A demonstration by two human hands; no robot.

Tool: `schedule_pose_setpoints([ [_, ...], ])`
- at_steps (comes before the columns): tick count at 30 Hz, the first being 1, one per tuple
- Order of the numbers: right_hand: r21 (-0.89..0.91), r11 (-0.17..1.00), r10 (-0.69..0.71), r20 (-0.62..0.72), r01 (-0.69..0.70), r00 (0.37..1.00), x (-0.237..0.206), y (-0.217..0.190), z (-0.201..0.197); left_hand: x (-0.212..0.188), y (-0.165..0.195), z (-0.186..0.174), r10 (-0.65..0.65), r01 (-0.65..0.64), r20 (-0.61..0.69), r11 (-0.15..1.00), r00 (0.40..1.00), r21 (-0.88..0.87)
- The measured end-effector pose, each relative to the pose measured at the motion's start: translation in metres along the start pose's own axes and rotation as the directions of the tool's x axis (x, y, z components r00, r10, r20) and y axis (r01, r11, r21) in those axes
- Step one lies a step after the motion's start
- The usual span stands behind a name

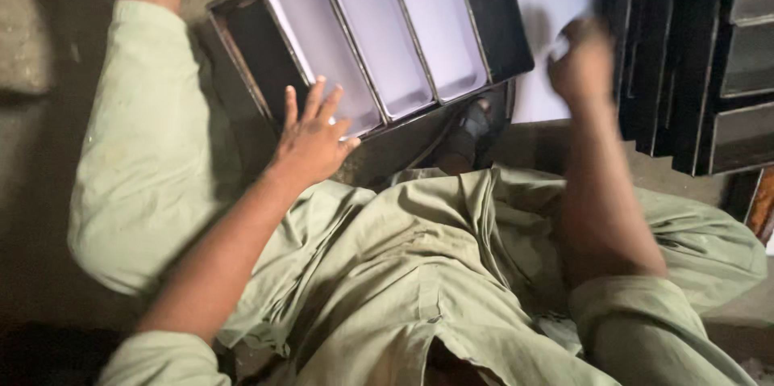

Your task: The person sits on the floor and repeatedly places white paper sheets into the compartments of a metal tray. They pick up sheets from a stack, insert them into the tray sections, and occasionally adjust the tray's position.

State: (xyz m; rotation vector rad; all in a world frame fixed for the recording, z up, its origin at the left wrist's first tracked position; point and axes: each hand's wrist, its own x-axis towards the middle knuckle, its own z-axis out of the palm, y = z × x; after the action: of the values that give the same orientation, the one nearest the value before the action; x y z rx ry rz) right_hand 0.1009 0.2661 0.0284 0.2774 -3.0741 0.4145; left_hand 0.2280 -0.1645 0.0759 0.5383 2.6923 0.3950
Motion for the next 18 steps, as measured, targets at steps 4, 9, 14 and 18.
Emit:
schedule_pose_setpoints([
  [4, -0.153, 0.947, 0.32, 0.448, -0.281, 0.835, -0.031, 0.019, 0.072, 0.007, -0.009, 0.0, -0.082, 0.074, -0.164, 0.996, 0.983, -0.049],
  [9, -0.192, 0.91, 0.414, 0.371, -0.367, 0.831, -0.018, 0.031, 0.054, 0.013, -0.019, -0.005, -0.157, 0.144, -0.205, 0.987, 0.966, -0.076],
  [14, 0.181, 0.799, 0.507, 0.311, -0.574, 0.804, -0.016, 0.026, 0.009, 0.027, -0.016, -0.006, -0.212, 0.086, -0.351, 0.936, 0.912, -0.341],
  [18, 0.201, 0.908, 0.33, 0.192, -0.367, 0.924, -0.002, -0.006, -0.031, 0.043, -0.012, -0.011, -0.175, 0.07, -0.414, 0.964, 0.894, -0.255],
])
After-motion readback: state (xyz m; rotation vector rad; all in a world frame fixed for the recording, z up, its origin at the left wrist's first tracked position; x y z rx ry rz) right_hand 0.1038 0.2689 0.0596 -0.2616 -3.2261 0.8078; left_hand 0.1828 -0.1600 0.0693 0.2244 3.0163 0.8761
